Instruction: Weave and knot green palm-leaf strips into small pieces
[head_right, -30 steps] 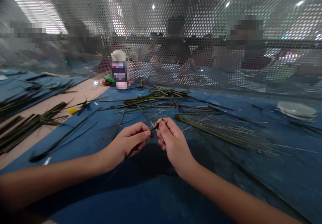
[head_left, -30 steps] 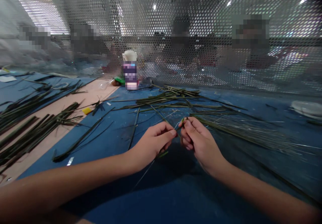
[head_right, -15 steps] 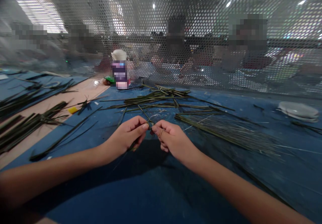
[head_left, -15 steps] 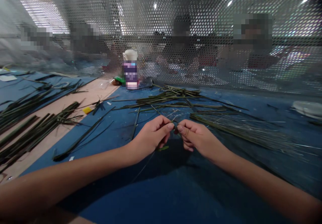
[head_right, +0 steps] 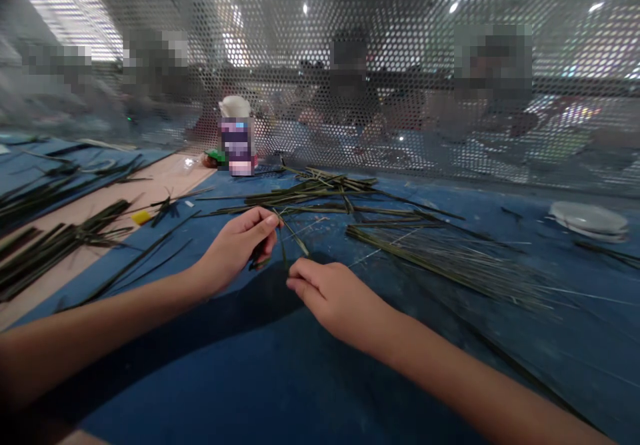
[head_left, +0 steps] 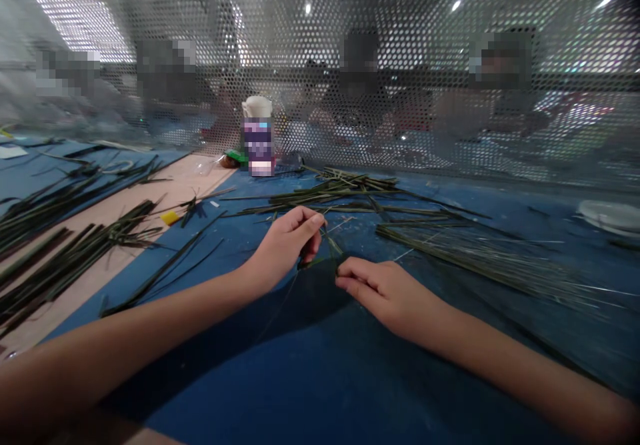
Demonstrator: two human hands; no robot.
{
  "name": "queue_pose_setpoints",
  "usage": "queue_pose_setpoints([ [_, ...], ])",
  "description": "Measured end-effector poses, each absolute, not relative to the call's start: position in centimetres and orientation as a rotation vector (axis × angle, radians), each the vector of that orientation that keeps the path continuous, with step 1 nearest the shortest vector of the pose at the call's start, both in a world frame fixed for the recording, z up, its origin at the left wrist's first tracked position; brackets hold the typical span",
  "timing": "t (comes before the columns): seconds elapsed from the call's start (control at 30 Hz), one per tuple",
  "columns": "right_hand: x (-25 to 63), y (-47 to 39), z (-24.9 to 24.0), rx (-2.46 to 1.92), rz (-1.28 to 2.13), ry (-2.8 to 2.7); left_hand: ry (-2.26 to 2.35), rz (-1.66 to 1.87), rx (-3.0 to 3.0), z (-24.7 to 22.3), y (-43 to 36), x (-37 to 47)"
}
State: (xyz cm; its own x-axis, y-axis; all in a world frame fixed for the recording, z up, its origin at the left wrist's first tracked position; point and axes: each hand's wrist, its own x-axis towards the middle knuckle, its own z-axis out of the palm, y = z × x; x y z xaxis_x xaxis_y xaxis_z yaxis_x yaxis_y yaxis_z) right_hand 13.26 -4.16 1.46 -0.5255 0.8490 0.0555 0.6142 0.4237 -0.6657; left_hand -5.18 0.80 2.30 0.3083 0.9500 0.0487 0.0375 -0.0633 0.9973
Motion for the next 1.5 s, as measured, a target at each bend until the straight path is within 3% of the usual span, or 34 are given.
queue_pose_setpoints([
  [0.27, 13.6, -3.9, 1.9, -1.256, 0.838, -2.336, 0.901, 0.918, 1.219, 1.9, 1.2, -5.3],
  [0.6, 15.1, -1.8, 1.5, -1.262, 1.197, -1.48, 0.802, 0.732, 1.167, 2.1, 1.3, -5.4],
  [1.0, 14.9, -1.1, 0.4, -1.246, 1.313, -1.429, 0.749, 0.928, 1.102, 2.5, -0.1, -4.8],
  [1.2, 13.1, -2.8, 0.5, -1.164, 1.553, -1.37, 0.69, 0.96, 1.443, 2.0, -0.1, -5.0],
  [1.5, 12.6, -3.9, 1.3, -1.08, 1.64, -1.091, 0.795, 0.811, 2.124, 1.6, -0.7, -5.3],
])
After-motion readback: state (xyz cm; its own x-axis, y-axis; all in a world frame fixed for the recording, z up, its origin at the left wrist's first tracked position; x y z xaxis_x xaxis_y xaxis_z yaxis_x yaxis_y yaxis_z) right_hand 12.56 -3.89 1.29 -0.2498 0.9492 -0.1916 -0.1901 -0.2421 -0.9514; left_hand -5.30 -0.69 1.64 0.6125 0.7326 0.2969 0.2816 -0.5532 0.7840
